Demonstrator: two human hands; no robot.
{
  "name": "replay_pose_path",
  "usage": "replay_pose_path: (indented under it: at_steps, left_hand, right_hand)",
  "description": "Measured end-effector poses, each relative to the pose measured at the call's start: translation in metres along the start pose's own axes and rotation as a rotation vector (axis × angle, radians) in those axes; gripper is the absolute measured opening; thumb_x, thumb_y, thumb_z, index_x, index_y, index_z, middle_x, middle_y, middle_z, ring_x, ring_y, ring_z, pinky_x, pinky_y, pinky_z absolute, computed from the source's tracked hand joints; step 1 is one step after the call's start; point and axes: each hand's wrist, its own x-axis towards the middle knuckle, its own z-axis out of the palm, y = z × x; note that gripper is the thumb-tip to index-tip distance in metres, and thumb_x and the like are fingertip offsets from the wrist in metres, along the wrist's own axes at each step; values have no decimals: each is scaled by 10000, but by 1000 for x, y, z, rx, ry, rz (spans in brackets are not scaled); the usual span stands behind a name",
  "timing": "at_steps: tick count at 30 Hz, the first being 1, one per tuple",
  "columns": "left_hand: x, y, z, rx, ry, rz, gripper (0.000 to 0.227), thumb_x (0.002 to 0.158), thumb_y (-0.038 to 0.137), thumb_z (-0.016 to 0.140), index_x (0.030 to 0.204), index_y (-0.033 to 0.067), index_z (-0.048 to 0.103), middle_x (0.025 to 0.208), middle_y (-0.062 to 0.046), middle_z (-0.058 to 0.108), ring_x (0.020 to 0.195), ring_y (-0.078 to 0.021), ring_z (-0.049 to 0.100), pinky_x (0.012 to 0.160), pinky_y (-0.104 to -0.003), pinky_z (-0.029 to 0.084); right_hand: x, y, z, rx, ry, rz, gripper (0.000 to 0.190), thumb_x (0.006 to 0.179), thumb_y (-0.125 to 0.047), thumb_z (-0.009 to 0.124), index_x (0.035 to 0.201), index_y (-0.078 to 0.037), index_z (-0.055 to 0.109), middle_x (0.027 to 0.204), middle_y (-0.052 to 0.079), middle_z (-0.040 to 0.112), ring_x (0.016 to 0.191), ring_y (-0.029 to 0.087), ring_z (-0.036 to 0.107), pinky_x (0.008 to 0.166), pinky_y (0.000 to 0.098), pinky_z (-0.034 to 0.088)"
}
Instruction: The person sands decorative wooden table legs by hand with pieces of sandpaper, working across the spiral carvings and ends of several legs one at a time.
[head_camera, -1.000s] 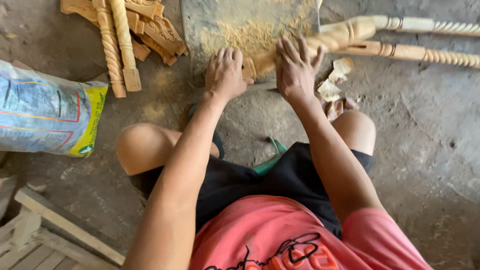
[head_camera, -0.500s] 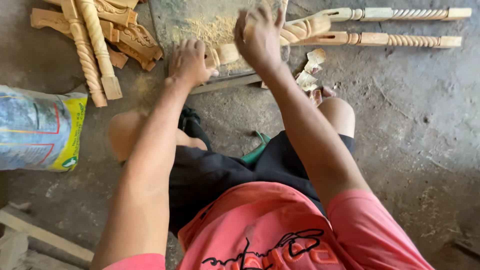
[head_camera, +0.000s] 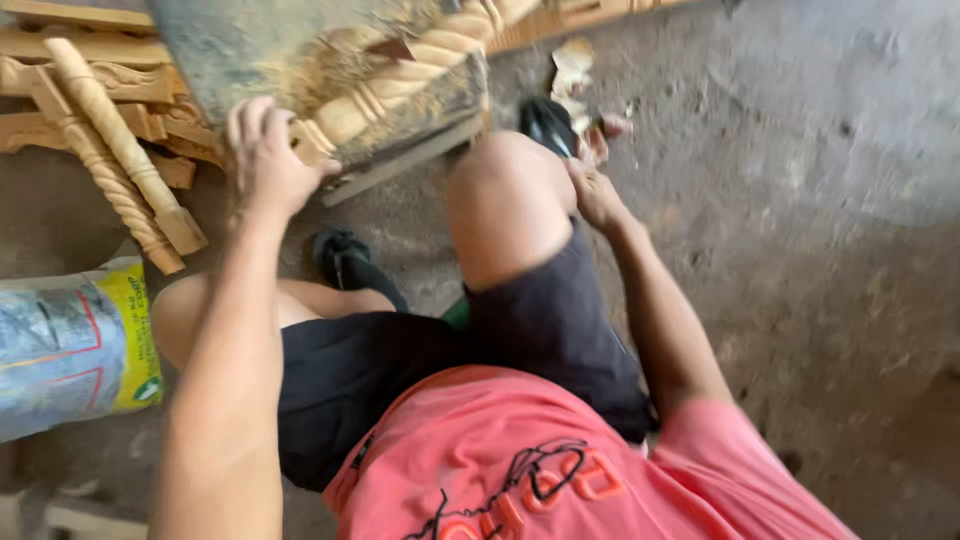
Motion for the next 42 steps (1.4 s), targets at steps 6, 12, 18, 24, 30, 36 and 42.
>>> replay_pose_path:
  at_steps: [6, 12, 18, 24, 30, 36, 42]
  left_hand:
    - [-25, 13, -26, -76, -35, -20, 719, 767, 379, 1004, 1245, 17, 608, 1428, -167, 547, 1371, -395, 447, 1182, -535, 348]
    - [-10, 15, -27, -83, -64, -70, 759, 722, 341, 1006, 1279, 25, 600, 1449, -165, 554, 1373, -391, 465, 1188, -509, 365]
    - [-4, 19, -32, -80, -63, -59, 779, 695, 329, 1010, 1288, 36, 599, 1427, -147, 567, 1365, -368, 487, 1196, -495, 370]
    - [-3, 17, -30, -105, -52, -64, 799, 706, 324, 1007, 1316, 31, 583, 1429, -157, 563, 1361, -369, 490, 1171, -497, 377]
    - [-13, 11, -24, -92, -54, -50, 812, 718, 367, 1026, 1313, 36, 583, 1415, -155, 576, 1331, -377, 499, 1153, -498, 376]
    - [-9, 28, -38, -22, -54, -28, 884, 716, 378, 1032, 1386, 59, 551, 1460, -145, 556, 1396, -382, 433, 1159, -600, 277]
    - [-23, 75, -64, 59, 42, -146, 1051, 756, 283, 962, 1579, 27, 362, 1633, -239, 323, 1512, -468, 254, 1179, -668, 175]
  right_hand:
    - [-2, 72, 37, -56, 324, 652, 480, 1064, -452, 530, 1063, -3, 699, 946, 184, 730, 896, 317, 711, 808, 441, 542]
    - [12, -112, 76, 367, -237, -663, 548, 1126, -460, 347, 1383, -64, 626, 1380, 121, 667, 1423, 318, 543, 1297, 444, 325]
    - [25, 36, 67, -46, 89, 218, 548, 999, -465, 465, 1461, -181, 543, 1454, 153, 594, 1364, 354, 542, 1136, 435, 399]
    - [11, 131, 62, -49, 409, 841, 683, 1104, -598, 371, 1241, -24, 715, 1200, 250, 755, 1151, 376, 707, 1020, 453, 526]
    - [-32, -101, 55, 608, -261, -483, 543, 1153, -422, 398, 1417, -7, 628, 1453, 202, 648, 1427, 356, 540, 1319, 463, 259]
    - [9, -80, 43, -98, 28, -83, 633, 1037, -509, 570, 1462, -43, 517, 1447, 233, 540, 1299, 415, 557, 1089, 472, 437]
    - [-34, -62, 46, -71, 193, 184, 375, 936, -321, 709, 1195, -49, 725, 1125, 160, 758, 1038, 291, 740, 901, 405, 570]
